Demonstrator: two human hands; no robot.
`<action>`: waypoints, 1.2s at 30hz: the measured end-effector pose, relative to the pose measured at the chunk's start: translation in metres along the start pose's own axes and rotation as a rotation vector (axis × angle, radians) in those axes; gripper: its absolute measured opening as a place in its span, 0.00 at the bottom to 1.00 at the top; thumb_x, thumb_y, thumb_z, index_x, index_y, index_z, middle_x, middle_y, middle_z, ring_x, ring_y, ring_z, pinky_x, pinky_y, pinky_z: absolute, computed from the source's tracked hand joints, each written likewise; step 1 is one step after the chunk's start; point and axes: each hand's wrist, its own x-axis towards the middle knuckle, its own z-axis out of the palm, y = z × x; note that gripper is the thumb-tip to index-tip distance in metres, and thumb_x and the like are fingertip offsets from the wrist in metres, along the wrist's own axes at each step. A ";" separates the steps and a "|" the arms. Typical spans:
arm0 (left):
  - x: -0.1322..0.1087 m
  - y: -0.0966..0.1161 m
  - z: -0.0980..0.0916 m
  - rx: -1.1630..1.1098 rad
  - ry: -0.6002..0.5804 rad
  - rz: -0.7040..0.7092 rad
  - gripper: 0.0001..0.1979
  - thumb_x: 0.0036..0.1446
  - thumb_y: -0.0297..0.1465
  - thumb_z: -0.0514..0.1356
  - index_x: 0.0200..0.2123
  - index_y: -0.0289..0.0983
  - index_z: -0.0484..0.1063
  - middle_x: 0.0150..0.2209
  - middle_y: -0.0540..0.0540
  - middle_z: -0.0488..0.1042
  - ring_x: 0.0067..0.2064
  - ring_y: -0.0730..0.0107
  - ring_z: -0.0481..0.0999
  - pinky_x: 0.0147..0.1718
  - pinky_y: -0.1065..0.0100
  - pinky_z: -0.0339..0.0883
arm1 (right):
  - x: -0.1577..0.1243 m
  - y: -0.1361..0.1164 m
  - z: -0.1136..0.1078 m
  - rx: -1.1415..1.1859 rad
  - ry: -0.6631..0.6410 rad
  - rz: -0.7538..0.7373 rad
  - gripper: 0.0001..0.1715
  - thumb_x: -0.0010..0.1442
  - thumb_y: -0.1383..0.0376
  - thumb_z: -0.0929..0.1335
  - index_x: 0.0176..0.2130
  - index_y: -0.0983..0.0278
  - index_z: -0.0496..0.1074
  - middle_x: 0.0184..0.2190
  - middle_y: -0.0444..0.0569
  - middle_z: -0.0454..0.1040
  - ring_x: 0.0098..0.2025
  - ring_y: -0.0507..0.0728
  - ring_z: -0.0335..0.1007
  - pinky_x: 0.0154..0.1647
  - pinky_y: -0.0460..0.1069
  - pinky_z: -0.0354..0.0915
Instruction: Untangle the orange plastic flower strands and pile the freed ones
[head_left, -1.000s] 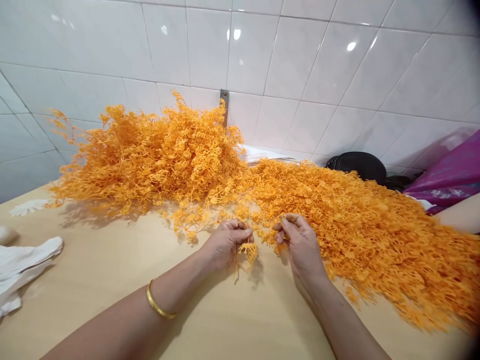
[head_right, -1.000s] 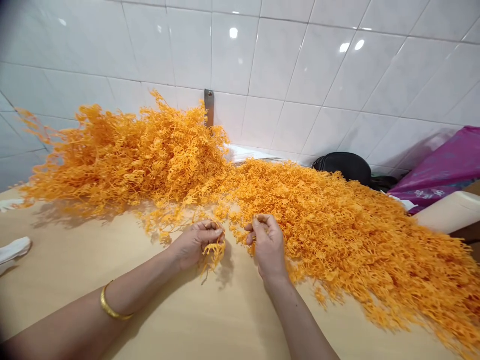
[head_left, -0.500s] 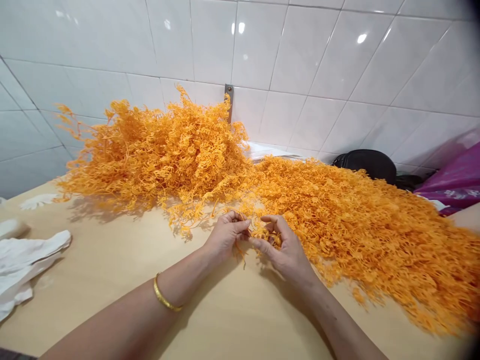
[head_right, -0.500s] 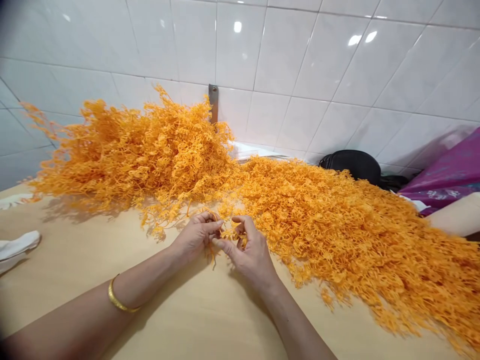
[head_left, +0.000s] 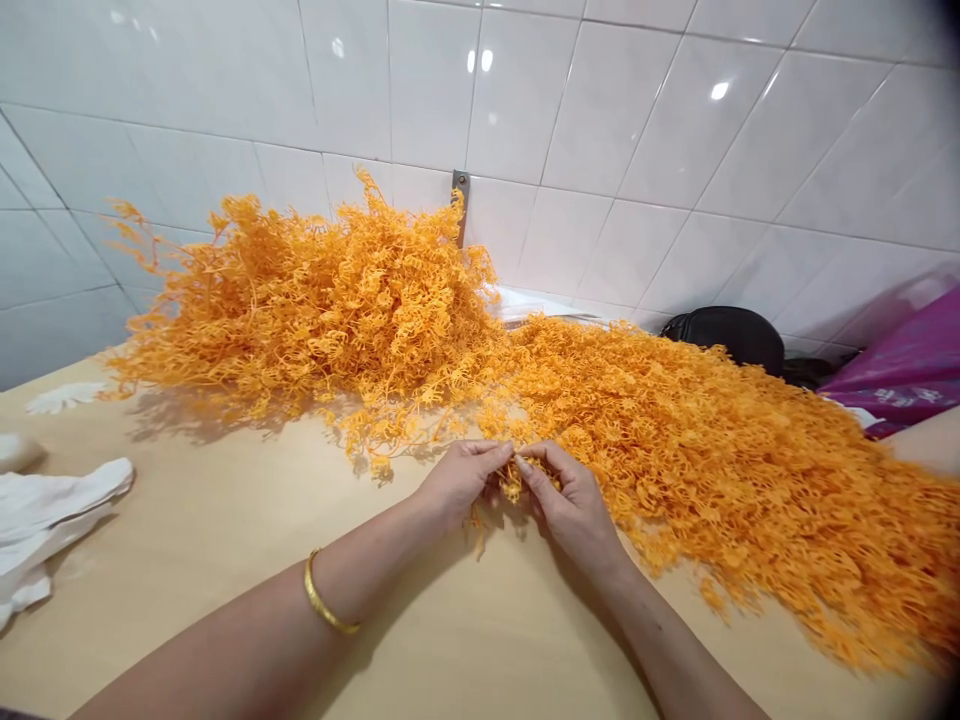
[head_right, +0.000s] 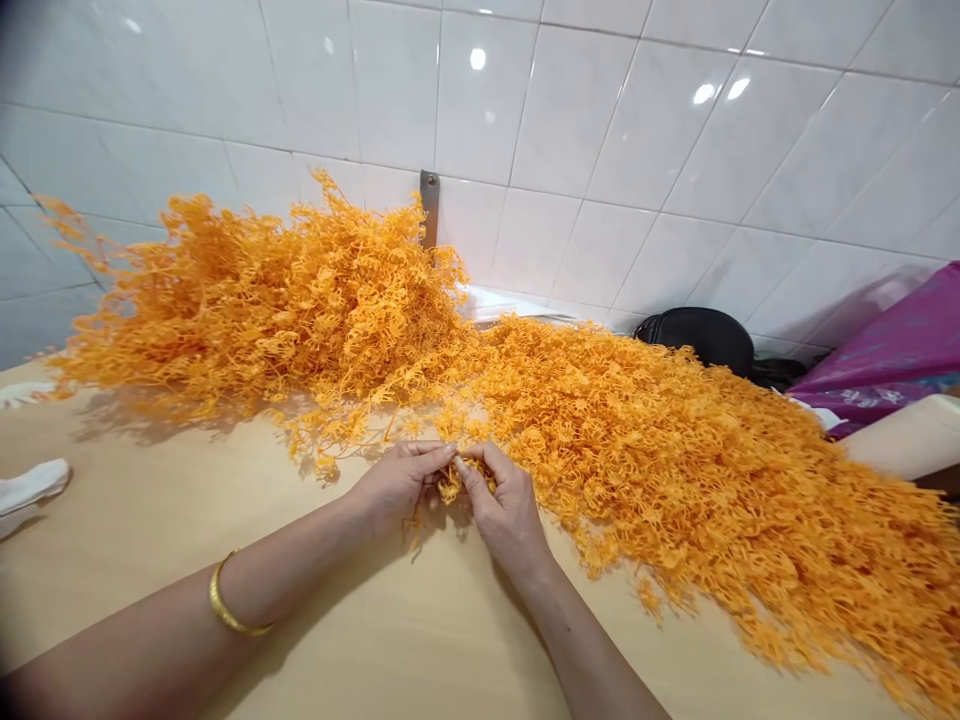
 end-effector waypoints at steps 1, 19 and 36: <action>0.000 -0.001 0.000 -0.033 0.031 0.013 0.10 0.45 0.33 0.59 0.21 0.31 0.67 0.15 0.51 0.62 0.14 0.83 0.59 0.13 0.77 0.52 | 0.000 0.000 0.000 -0.035 0.010 -0.005 0.09 0.55 0.62 0.59 0.30 0.64 0.65 0.21 0.42 0.63 0.22 0.49 0.58 0.23 0.44 0.55; 0.002 0.010 -0.002 -0.254 0.201 0.015 0.03 0.45 0.22 0.57 0.28 0.30 0.68 0.21 0.47 0.67 0.21 0.77 0.67 0.22 0.72 0.64 | -0.005 0.005 -0.005 -0.697 0.219 -0.193 0.17 0.54 0.71 0.57 0.43 0.64 0.65 0.29 0.51 0.69 0.29 0.55 0.65 0.28 0.48 0.57; 0.000 -0.004 0.003 -0.046 0.121 0.072 0.04 0.39 0.24 0.59 0.22 0.33 0.66 0.16 0.50 0.66 0.16 0.78 0.64 0.17 0.75 0.57 | -0.005 0.000 0.002 -0.535 -0.022 -0.215 0.12 0.57 0.65 0.56 0.26 0.64 0.62 0.24 0.46 0.64 0.26 0.51 0.58 0.26 0.45 0.53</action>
